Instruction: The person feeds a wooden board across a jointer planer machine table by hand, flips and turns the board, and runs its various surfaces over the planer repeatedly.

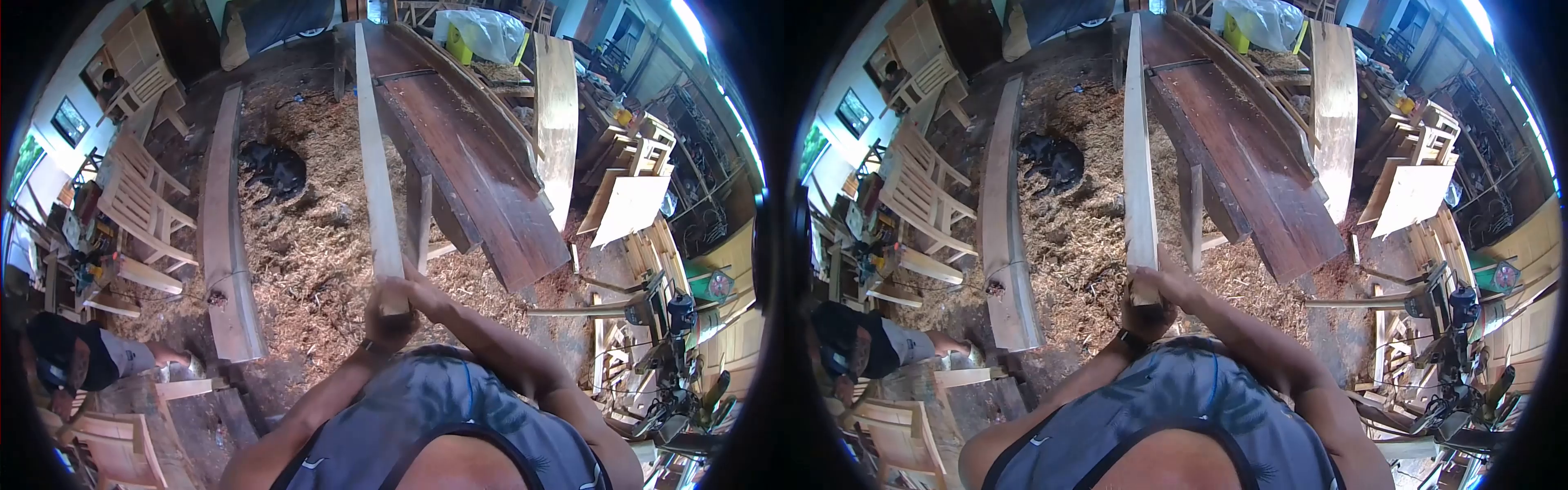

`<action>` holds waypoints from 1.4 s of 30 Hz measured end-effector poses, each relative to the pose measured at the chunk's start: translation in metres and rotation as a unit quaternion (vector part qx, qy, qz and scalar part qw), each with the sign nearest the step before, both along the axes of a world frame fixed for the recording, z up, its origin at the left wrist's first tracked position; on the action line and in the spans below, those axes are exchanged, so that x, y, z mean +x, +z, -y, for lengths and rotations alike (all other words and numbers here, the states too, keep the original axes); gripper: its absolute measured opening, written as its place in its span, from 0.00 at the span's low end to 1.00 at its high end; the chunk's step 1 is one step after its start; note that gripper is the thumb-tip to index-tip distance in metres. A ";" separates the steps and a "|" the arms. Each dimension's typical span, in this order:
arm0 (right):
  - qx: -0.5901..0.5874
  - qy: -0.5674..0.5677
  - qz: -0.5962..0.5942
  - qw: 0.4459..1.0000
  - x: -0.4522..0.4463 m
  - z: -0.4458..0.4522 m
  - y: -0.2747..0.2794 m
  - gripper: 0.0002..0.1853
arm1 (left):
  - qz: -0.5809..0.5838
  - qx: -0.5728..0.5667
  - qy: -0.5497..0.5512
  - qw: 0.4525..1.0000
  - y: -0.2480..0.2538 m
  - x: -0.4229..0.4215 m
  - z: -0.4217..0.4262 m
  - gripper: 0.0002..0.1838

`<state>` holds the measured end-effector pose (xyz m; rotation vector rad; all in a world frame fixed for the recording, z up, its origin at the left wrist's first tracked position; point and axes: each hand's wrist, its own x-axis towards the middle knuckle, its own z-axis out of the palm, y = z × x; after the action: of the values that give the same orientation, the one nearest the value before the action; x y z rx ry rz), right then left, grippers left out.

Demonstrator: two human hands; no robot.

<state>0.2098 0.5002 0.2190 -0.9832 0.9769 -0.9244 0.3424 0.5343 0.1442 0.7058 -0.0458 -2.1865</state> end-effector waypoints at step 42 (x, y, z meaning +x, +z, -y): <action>0.068 -0.016 -0.063 0.996 0.006 -0.002 0.005 0.56 | 0.502 -0.568 -0.051 0.650 0.006 0.012 -0.002 0.32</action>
<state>0.2162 0.5023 0.2238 -0.9206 1.1487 -0.8184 0.3546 0.5365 0.1501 0.9847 -1.8571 -1.1137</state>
